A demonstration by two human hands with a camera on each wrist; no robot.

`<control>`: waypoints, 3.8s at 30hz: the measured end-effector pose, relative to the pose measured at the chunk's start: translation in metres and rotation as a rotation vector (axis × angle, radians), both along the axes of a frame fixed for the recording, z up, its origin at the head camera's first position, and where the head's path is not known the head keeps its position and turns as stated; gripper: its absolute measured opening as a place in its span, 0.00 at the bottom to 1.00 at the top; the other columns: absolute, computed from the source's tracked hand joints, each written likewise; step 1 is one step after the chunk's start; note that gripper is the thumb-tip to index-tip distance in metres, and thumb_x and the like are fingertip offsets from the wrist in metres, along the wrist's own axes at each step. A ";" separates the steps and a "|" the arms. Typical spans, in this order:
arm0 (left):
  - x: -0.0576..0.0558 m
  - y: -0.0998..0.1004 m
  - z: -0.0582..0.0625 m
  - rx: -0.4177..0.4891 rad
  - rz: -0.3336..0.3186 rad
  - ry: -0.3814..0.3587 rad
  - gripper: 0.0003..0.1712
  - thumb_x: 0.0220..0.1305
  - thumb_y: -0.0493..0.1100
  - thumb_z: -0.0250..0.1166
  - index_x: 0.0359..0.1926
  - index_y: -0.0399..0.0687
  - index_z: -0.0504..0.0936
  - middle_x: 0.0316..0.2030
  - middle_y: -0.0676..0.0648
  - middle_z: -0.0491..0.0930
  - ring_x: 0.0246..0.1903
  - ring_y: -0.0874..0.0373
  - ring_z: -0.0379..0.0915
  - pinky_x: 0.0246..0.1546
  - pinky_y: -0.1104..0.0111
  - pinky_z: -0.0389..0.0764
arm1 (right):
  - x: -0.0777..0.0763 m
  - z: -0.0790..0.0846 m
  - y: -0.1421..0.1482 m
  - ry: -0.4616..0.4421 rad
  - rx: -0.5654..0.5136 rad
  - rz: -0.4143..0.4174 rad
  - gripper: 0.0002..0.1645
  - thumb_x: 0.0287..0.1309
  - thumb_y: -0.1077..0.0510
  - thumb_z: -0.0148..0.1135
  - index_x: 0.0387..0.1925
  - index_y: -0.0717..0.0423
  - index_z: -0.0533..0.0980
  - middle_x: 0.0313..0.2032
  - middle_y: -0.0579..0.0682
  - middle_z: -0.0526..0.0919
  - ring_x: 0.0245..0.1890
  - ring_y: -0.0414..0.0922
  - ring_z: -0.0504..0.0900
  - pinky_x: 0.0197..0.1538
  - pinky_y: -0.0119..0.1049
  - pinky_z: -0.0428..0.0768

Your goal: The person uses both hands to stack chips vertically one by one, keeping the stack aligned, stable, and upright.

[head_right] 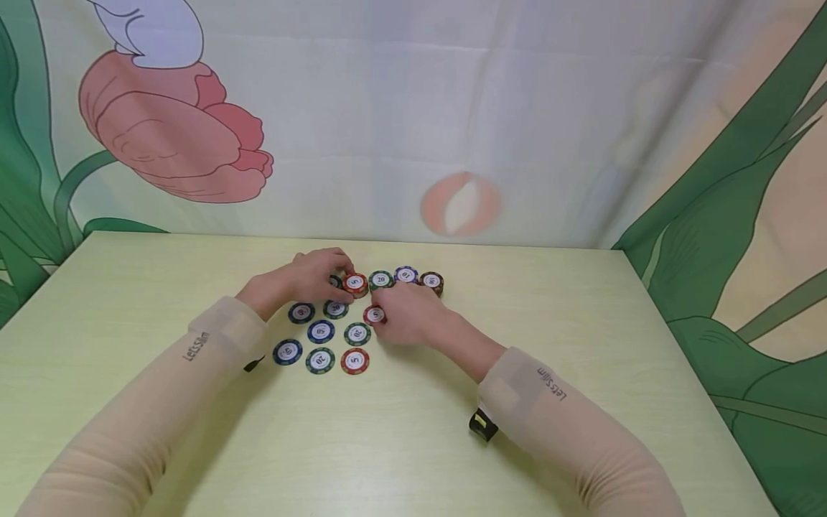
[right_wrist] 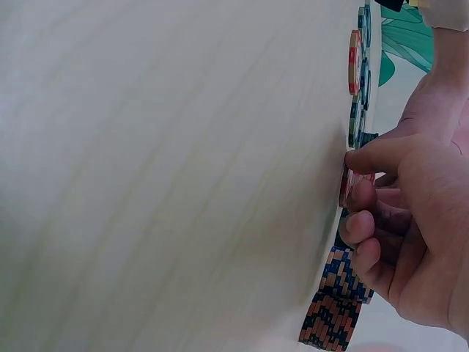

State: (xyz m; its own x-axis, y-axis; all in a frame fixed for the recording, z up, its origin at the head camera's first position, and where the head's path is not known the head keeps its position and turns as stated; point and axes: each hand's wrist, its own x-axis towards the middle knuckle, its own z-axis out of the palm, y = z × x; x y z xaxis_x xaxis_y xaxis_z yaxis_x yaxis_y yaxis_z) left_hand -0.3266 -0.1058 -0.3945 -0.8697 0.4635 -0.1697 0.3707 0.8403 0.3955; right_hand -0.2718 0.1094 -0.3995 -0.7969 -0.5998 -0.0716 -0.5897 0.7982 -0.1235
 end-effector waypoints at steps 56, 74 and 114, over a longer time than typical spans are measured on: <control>0.000 -0.003 -0.004 0.017 -0.025 0.026 0.23 0.65 0.46 0.73 0.56 0.42 0.82 0.59 0.43 0.77 0.55 0.47 0.72 0.62 0.36 0.59 | -0.023 -0.008 -0.024 0.146 -0.096 -0.025 0.14 0.60 0.46 0.62 0.37 0.52 0.75 0.25 0.45 0.79 0.21 0.43 0.77 0.26 0.39 0.77; 0.001 -0.004 -0.002 0.039 -0.018 0.027 0.25 0.64 0.49 0.74 0.57 0.42 0.82 0.57 0.43 0.78 0.55 0.47 0.72 0.62 0.37 0.59 | -0.023 -0.004 -0.023 0.111 -0.119 -0.027 0.15 0.66 0.49 0.61 0.47 0.54 0.77 0.26 0.46 0.80 0.22 0.44 0.78 0.27 0.40 0.77; -0.001 -0.003 -0.005 0.028 0.002 0.017 0.26 0.63 0.51 0.75 0.57 0.43 0.81 0.56 0.44 0.78 0.54 0.48 0.71 0.64 0.36 0.57 | -0.026 -0.008 -0.030 0.218 -0.115 -0.042 0.07 0.71 0.51 0.64 0.42 0.49 0.83 0.29 0.46 0.85 0.27 0.46 0.81 0.29 0.43 0.80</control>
State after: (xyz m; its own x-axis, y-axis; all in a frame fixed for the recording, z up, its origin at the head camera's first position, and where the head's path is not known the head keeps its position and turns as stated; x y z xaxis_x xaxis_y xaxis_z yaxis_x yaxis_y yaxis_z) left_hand -0.3279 -0.1088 -0.3999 -0.8735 0.4658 -0.1417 0.3757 0.8300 0.4123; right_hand -0.2974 0.0799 -0.4071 -0.8103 -0.5603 0.1716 -0.5792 0.8104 -0.0887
